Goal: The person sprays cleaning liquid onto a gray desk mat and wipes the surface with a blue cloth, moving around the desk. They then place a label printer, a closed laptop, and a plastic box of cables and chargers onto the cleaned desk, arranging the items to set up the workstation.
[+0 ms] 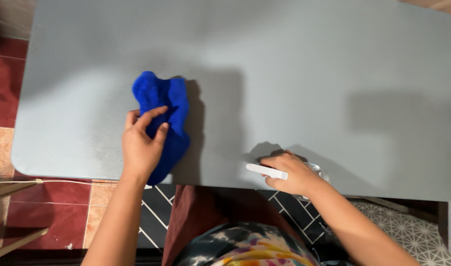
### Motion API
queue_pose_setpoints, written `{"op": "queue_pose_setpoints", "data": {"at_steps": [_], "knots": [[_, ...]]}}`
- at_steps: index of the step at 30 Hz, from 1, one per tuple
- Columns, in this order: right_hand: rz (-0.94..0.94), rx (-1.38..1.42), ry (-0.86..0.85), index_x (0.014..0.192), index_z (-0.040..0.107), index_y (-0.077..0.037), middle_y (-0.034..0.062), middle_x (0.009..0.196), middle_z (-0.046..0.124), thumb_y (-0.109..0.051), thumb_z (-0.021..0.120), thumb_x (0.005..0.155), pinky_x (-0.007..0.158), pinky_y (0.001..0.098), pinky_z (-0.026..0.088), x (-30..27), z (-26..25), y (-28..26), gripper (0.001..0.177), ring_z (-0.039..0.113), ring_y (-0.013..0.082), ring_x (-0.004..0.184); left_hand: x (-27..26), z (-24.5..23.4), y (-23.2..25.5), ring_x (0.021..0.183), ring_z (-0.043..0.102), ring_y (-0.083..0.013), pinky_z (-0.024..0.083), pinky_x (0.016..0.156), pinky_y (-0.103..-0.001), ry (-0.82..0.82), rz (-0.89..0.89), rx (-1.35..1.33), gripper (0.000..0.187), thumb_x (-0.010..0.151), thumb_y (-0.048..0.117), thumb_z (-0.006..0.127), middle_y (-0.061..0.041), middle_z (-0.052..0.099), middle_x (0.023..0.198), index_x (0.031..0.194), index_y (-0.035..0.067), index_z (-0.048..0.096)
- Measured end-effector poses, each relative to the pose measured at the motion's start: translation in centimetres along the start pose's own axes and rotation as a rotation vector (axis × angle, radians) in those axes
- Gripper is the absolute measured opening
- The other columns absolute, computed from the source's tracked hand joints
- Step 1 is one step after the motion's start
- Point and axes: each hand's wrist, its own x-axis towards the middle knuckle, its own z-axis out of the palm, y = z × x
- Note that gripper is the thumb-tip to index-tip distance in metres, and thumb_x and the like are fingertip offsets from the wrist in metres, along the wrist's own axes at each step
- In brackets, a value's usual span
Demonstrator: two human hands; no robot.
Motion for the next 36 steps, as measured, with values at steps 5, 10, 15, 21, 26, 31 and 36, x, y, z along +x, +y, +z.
{"op": "queue_pose_setpoints", "data": {"at_steps": [5, 10, 15, 21, 26, 31, 36], "knots": [[0.152, 0.142, 0.053, 0.094, 0.070, -0.012, 0.0112, 0.082, 0.077, -0.018, 0.068, 0.075, 0.075, 0.0419, 0.056, -0.5, -0.4, 2.5, 0.020, 0.073, 0.0309, 0.082, -2.0, 2.6, 2.7, 0.109, 0.065, -0.0302, 0.051, 0.100, -0.035, -0.308, -0.010, -0.338, 0.039, 0.087, 0.014, 0.077, -0.013, 0.063, 0.115, 0.126, 0.021, 0.073], [0.230, 0.339, 0.251, 0.101, 0.073, -0.007, 0.0106, 0.089, 0.080, -0.016, 0.066, 0.077, 0.077, 0.0366, 0.057, -0.6, -1.1, 4.5, 0.026, 0.077, 0.0240, 0.083, -5.6, 8.0, 6.7, 0.134, 0.043, -0.0398, 0.038, 0.108, -0.051, -0.293, 0.060, 0.289, 0.060, 0.081, 0.026, 0.077, -0.015, 0.038, 0.158, 0.138, 0.030, 0.062], [0.238, 0.385, 0.330, 0.104, 0.072, -0.004, 0.0107, 0.093, 0.079, -0.015, 0.065, 0.078, 0.080, 0.0353, 0.056, -0.5, -1.3, 5.8, 0.029, 0.076, 0.0229, 0.088, -8.1, 13.7, 8.1, 0.151, 0.003, -0.0424, 0.010, 0.112, -0.077, -0.676, 0.158, 0.568, 0.080, 0.087, 0.050, 0.062, -0.009, 0.006, 0.173, 0.159, 0.035, 0.030], [0.158, 0.454, 0.320, 0.104, 0.073, -0.004, 0.0104, 0.093, 0.079, -0.012, 0.066, 0.078, 0.080, 0.0337, 0.058, -0.2, -0.3, 5.6, 0.028, 0.077, 0.0219, 0.088, -11.8, 17.3, 3.3, 0.153, 0.022, -0.0353, 0.021, 0.117, -0.060, -0.541, 0.650, 0.570, 0.066, 0.095, 0.030, 0.050, -0.006, 0.029, 0.166, 0.157, 0.014, 0.037], [0.108, 0.513, 0.293, 0.104, 0.071, -0.003, 0.0096, 0.092, 0.079, -0.009, 0.064, 0.078, 0.080, 0.0324, 0.059, 0.7, 0.1, 4.5, 0.028, 0.077, 0.0198, 0.088, -13.6, 18.3, 0.8, 0.151, 0.033, -0.0299, 0.030, 0.118, -0.055, -0.616, 0.871, 0.376, 0.061, 0.094, 0.020, 0.048, -0.006, 0.041, 0.162, 0.153, 0.007, 0.043], [0.037, 0.498, 0.301, 0.103, 0.070, -0.004, 0.0083, 0.090, 0.077, -0.008, 0.064, 0.078, 0.079, 0.0322, 0.057, 1.4, -0.2, 3.6, 0.026, 0.075, 0.0193, 0.086, -10.9, 13.3, -1.4, 0.149, 0.037, -0.0324, 0.042, 0.111, -0.050, -0.488, 0.684, 0.426, 0.058, 0.092, 0.013, 0.049, -0.007, 0.045, 0.160, 0.150, 0.005, 0.047], [0.030, 0.520, 0.279, 0.101, 0.070, -0.005, 0.0071, 0.087, 0.075, -0.008, 0.065, 0.078, 0.074, 0.0324, 0.058, 3.3, -0.3, 1.6, 0.023, 0.072, 0.0182, 0.081, -8.1, 8.0, -3.6, 0.144, 0.041, -0.0313, 0.042, 0.109, -0.051, -0.382, 0.417, 0.553, 0.059, 0.085, 0.013, 0.051, -0.006, 0.048, 0.154, 0.144, 0.009, 0.052]]}}
